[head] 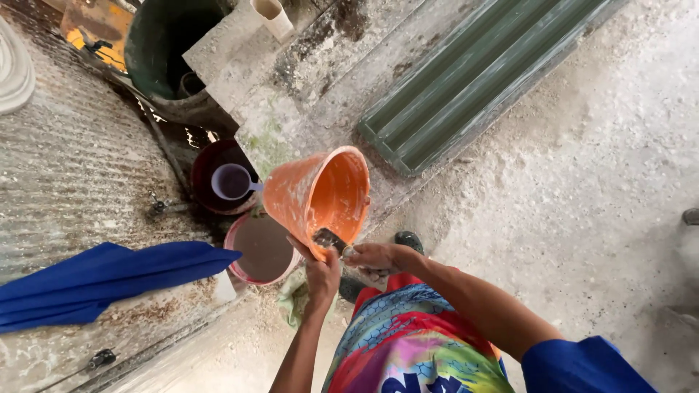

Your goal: The person scrapes residue from the inside of a plastic bucket with a spatula and brush, then rinses it with water.

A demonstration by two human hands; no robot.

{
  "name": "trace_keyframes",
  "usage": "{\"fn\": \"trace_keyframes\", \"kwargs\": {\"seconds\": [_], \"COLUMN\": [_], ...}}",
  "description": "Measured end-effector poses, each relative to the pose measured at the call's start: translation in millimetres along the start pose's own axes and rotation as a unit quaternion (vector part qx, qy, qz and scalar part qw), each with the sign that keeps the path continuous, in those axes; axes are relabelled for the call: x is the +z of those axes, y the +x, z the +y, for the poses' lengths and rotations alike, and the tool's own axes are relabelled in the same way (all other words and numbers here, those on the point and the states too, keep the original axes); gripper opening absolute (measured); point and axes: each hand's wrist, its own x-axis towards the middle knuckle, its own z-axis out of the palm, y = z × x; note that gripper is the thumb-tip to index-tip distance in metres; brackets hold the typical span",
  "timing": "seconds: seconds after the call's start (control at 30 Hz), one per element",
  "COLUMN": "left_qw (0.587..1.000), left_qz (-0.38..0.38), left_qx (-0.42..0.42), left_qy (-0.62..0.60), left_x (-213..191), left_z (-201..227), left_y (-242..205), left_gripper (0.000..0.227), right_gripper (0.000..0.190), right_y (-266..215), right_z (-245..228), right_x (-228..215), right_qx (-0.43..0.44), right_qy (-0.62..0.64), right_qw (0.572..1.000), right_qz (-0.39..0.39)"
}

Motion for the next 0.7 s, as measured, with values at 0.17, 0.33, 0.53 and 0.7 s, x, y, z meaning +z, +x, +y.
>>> {"fn": "trace_keyframes", "kwargs": {"seconds": [0.17,0.33,0.53,0.7], "left_qw": [0.980,0.977,0.961,0.965], "left_qz": [0.016,-0.027,-0.071,-0.076], "left_qx": [-0.136,-0.054,-0.136,-0.120], "left_qy": [0.143,0.207,0.230,0.220], "left_x": [-24,-41,-39,-42], "left_z": [34,88,83,95], "left_y": [11,17,20,20], "left_gripper": [0.093,0.094,0.096,0.097], "right_gripper": [0.025,0.029,0.038,0.041], "right_y": [1,-21,-10,-11], "right_z": [23,-42,-30,-65], "right_x": [-21,-29,-14,-33], "right_qx": [0.080,0.192,0.094,0.275], "right_qy": [-0.230,-0.276,-0.157,-0.253], "right_qw": [0.943,0.915,0.980,0.899], "right_qz": [0.228,0.225,0.084,0.230]}}
